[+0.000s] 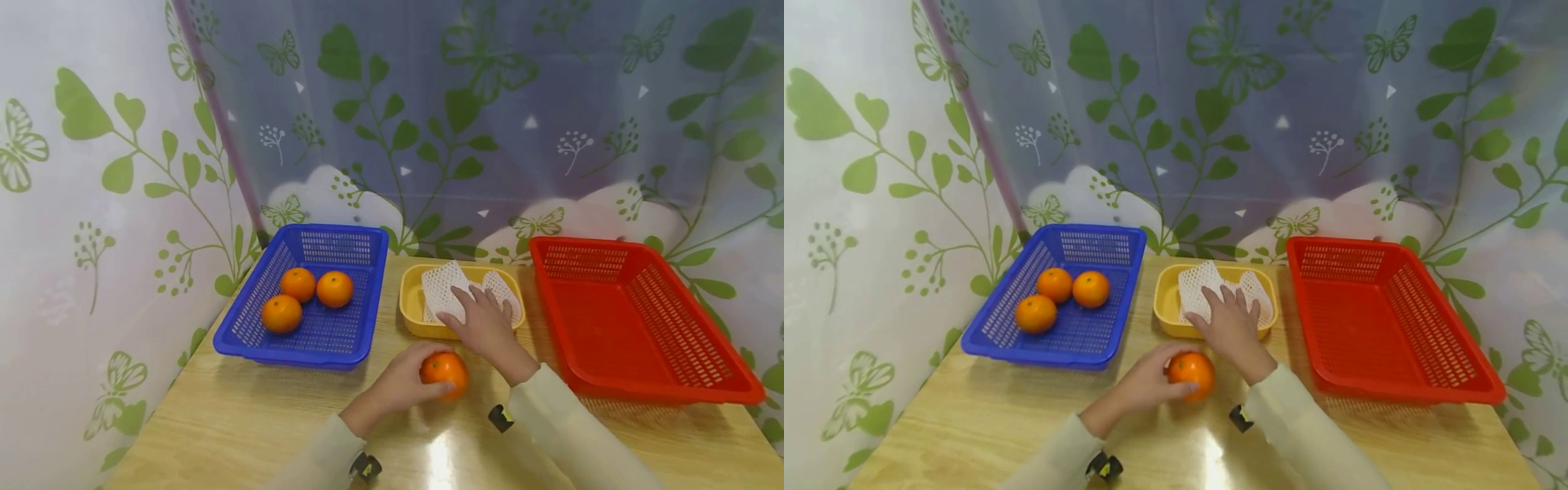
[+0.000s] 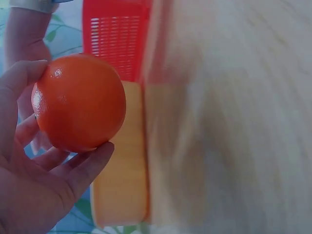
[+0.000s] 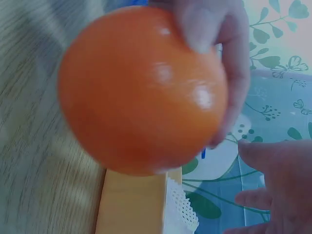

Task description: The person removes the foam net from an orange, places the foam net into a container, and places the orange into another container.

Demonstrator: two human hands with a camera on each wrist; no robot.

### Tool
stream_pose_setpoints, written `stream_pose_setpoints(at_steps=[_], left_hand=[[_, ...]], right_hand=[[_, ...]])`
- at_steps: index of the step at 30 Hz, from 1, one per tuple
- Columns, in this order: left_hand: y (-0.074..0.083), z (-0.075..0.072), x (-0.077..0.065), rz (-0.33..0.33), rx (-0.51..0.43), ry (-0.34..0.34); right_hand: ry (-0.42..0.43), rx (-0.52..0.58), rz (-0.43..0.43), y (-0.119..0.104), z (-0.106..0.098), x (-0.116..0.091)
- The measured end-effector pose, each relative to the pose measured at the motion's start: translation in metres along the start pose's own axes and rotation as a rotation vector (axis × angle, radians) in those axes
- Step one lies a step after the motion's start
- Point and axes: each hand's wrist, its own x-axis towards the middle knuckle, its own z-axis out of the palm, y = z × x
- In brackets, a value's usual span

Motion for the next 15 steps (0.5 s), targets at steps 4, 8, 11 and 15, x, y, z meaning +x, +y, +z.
stream_pose_setpoints(at_steps=[4,8,11,15], left_hand=[[0.007,-0.012,-0.002,0.022,-0.021,0.003],[0.014,-0.031,-0.006,0.009,-0.128,-0.027],[0.016,-0.048,-0.011,-0.013,-0.234,-0.038],[0.019,-0.071,-0.018,-0.020,-0.271,-0.005]], right_hand=[[0.025,0.033,-0.030,-0.003,0.001,-0.001],[0.063,0.123,-0.075,-0.005,0.007,0.000],[0.090,0.198,-0.110,-0.006,0.013,0.002],[0.094,0.254,-0.128,-0.011,0.020,0.003]])
